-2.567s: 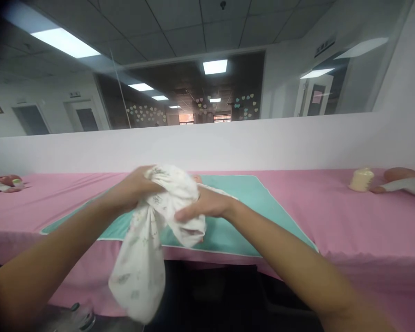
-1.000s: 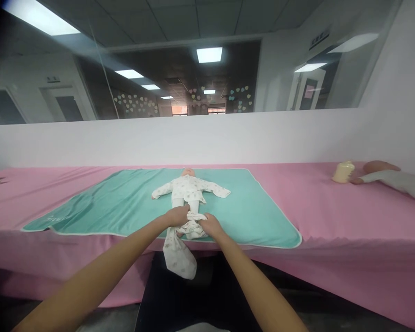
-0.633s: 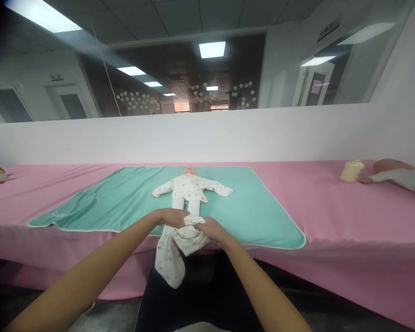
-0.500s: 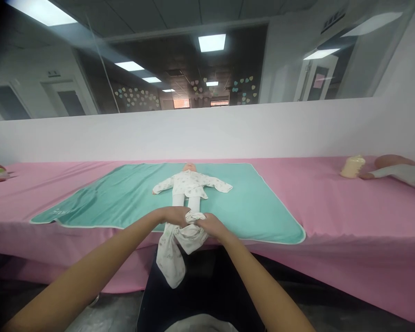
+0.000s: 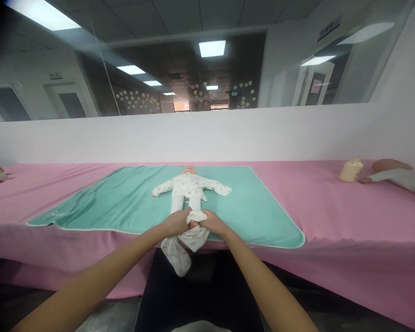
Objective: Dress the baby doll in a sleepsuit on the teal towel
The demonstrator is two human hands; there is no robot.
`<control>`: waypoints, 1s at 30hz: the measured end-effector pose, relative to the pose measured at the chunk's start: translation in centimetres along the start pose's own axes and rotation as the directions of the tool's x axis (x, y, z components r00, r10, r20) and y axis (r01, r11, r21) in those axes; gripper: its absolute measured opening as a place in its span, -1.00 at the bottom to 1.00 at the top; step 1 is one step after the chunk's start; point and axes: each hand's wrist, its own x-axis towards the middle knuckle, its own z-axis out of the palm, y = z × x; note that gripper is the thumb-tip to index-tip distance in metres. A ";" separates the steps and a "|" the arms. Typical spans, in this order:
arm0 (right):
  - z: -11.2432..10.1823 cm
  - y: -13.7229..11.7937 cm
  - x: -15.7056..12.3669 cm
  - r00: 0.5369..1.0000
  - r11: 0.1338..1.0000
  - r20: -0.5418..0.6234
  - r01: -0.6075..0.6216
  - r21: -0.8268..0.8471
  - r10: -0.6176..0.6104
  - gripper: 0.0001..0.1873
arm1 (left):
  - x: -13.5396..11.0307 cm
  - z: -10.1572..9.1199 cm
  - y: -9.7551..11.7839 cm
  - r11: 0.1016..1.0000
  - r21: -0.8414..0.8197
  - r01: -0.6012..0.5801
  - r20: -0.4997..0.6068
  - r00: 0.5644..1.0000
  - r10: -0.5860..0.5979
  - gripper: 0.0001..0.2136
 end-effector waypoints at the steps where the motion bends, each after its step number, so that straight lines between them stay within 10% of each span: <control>1: -0.2 -0.2 0.0 0.999 0.998 0.016 0.033 0.044 -0.034 -0.70 | -0.1 -0.3 -0.3 1.000 -0.024 -0.011 -0.023 1.000 0.010 -0.68; 11: -2.9 -0.1 3.6 0.988 0.988 0.024 0.152 0.014 -0.152 -0.60 | 0.9 -2.9 -2.8 0.910 -0.409 0.060 -0.120 0.986 -0.118 -0.64; 16: -3.2 0.3 3.5 0.994 0.971 0.085 0.044 0.235 -0.066 -0.53 | 0.1 -5.2 -3.3 0.541 -0.829 0.143 0.234 0.967 0.103 -0.56; 19: -2.7 0.7 3.1 0.990 0.925 0.140 -0.057 0.377 0.004 -0.45 | -0.7 -5.3 -3.5 0.305 -0.937 0.171 0.238 0.950 0.200 -0.59; 30: -8.1 2.8 4.4 0.964 0.979 0.263 -0.079 0.189 0.027 -0.57 | 3.2 -4.6 -11.8 0.192 -0.980 0.054 0.012 0.978 -0.210 -0.73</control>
